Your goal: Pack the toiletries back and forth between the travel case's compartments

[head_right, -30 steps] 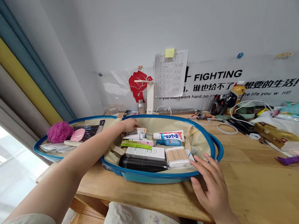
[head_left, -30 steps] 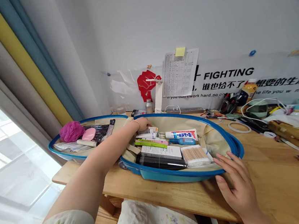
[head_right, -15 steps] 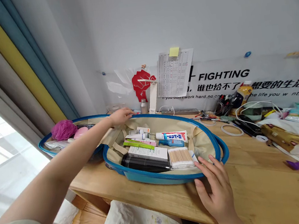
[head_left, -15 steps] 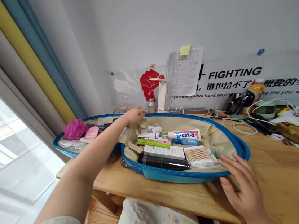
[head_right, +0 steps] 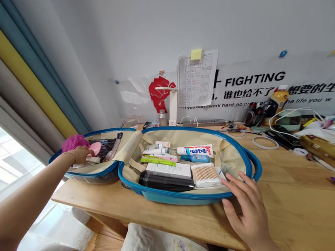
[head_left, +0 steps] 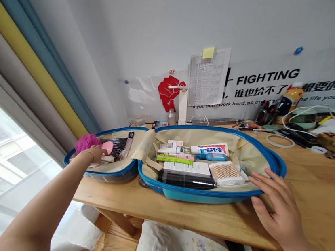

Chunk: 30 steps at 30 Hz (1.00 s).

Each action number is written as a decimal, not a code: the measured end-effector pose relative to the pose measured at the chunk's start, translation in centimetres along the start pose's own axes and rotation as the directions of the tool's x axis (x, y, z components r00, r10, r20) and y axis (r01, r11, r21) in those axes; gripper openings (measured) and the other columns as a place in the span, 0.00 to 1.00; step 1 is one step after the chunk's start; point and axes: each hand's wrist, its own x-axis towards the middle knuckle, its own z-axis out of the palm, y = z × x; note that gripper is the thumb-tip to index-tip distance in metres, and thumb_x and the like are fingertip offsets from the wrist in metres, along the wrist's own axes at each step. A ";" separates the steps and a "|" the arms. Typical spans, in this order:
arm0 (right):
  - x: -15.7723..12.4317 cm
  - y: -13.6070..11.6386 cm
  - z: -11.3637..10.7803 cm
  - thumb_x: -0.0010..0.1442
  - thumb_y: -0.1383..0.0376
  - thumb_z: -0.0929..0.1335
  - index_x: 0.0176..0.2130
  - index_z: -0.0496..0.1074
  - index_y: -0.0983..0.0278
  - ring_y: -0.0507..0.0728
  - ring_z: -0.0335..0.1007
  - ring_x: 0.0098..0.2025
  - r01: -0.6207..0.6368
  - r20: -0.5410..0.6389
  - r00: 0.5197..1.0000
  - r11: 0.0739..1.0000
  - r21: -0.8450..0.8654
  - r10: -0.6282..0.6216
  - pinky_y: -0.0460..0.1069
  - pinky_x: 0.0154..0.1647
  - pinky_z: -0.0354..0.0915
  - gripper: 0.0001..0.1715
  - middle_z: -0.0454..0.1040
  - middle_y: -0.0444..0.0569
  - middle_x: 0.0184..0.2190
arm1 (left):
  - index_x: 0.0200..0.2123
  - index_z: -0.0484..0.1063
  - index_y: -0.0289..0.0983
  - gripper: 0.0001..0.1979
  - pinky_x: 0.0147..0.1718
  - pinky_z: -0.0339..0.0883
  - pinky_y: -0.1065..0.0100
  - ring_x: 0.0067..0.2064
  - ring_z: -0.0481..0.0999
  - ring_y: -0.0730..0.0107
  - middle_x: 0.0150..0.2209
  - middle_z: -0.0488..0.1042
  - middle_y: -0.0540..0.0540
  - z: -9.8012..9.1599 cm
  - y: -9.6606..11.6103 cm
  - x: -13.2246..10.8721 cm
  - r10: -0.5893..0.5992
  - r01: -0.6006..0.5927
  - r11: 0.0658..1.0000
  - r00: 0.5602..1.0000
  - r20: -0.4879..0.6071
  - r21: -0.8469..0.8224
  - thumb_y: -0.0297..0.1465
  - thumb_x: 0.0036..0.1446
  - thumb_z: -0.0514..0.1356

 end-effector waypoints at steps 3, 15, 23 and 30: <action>0.1 -0.1 0.0 0.64 0.63 0.63 0.57 0.67 0.61 0.66 0.63 0.62 0.016 -0.008 1.000 1.000 0.003 -0.016 0.64 0.62 0.61 0.22 0.73 0.55 0.51 | 0.32 0.76 0.40 0.14 0.50 0.61 0.61 0.49 0.69 0.53 0.39 0.76 0.43 0.4 0.0 -0.2 -0.004 0.003 0.998 1.000 0.023 0.056 0.33 0.37 0.69; -0.1 -0.1 -0.1 0.64 0.64 0.64 0.58 0.67 0.60 0.67 0.61 0.63 0.002 -0.005 1.000 1.000 0.020 -0.002 0.65 0.62 0.61 0.23 0.73 0.54 0.53 | 0.55 0.60 0.34 0.29 0.40 0.65 0.67 0.41 0.75 0.58 0.41 0.76 0.42 -5.9 7.0 -1.9 0.170 -0.171 0.985 0.976 -0.140 0.001 0.50 0.61 0.45; -0.1 -0.1 -0.1 0.65 0.62 0.62 0.56 0.68 0.59 0.66 0.63 0.62 -0.014 0.010 1.000 1.000 -0.008 0.014 0.65 0.60 0.63 0.21 0.73 0.53 0.52 | 0.57 0.62 0.34 0.22 0.52 0.65 0.63 0.54 0.73 0.57 0.55 0.72 0.37 -4.1 21.4 2.4 0.521 -0.524 0.851 0.851 -0.069 -0.028 0.40 0.65 0.49; -0.2 0.0 -0.1 0.65 0.62 0.62 0.57 0.67 0.60 0.67 0.62 0.63 0.013 0.008 1.000 1.000 -0.008 -0.013 0.65 0.60 0.62 0.22 0.73 0.55 0.53 | 0.53 0.69 0.34 0.17 0.52 0.68 0.53 0.52 0.73 0.60 0.53 0.72 0.40 -1.3 25.6 7.7 0.558 -0.560 0.828 0.828 0.055 0.016 0.37 0.65 0.58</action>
